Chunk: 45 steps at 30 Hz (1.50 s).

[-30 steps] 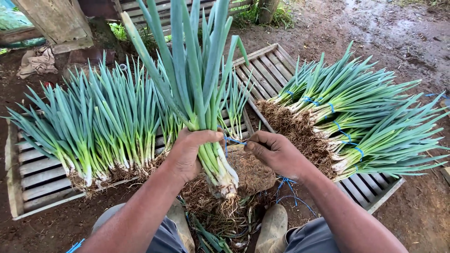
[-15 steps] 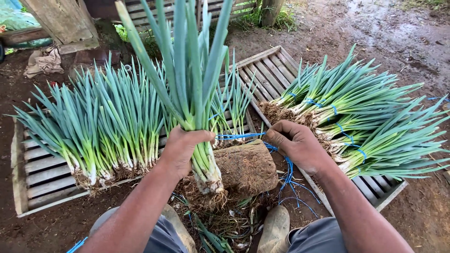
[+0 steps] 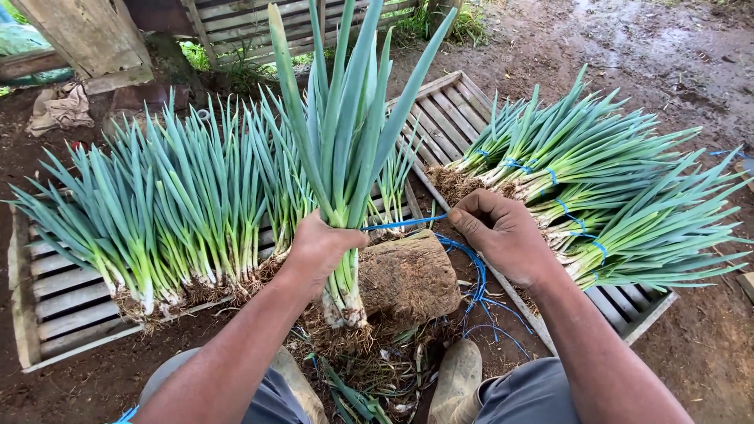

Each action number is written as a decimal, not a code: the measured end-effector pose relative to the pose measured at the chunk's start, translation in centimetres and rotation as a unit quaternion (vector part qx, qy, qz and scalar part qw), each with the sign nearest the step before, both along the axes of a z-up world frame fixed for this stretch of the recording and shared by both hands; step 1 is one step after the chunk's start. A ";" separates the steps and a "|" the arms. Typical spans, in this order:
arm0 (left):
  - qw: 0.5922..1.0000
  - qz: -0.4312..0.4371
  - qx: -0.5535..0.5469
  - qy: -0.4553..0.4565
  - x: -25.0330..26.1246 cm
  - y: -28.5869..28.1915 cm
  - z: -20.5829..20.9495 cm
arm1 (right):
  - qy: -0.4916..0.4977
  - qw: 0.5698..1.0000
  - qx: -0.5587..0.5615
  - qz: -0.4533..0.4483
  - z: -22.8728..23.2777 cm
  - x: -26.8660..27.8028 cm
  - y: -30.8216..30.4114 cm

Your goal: The person gathers a bunch of green onions, aligns the roots, and ties them together using a blue plastic tie. The person then places the finished bundle onto a wooden crate.

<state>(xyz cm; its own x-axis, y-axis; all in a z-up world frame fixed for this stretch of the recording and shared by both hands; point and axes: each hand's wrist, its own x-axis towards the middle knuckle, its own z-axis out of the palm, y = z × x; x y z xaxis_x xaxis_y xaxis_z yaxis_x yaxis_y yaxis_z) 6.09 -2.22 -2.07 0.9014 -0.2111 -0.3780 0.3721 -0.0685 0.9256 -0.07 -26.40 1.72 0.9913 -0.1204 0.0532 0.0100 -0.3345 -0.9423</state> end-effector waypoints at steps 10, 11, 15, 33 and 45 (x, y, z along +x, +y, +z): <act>0.998 0.045 0.042 -0.021 0.3 -0.7 -1.3 | -0.037 0.998 -0.022 0.051 0.0 -0.6 0.8; 0.998 0.039 0.048 -0.018 0.4 -0.7 -1.4 | -0.039 0.997 -0.029 0.062 0.1 -1.0 1.1; 0.997 0.021 0.071 -0.016 0.4 -0.6 -1.7 | -0.073 0.987 -0.062 0.129 0.5 -1.3 1.5; 0.846 -0.241 0.419 -0.227 -0.7 -3.3 -4.1 | -0.344 0.854 -0.338 0.193 -4.0 2.9 6.3; 0.708 -0.356 0.530 -0.303 -2.0 -4.1 -7.1 | -0.126 0.900 -0.343 0.237 -8.7 5.0 3.6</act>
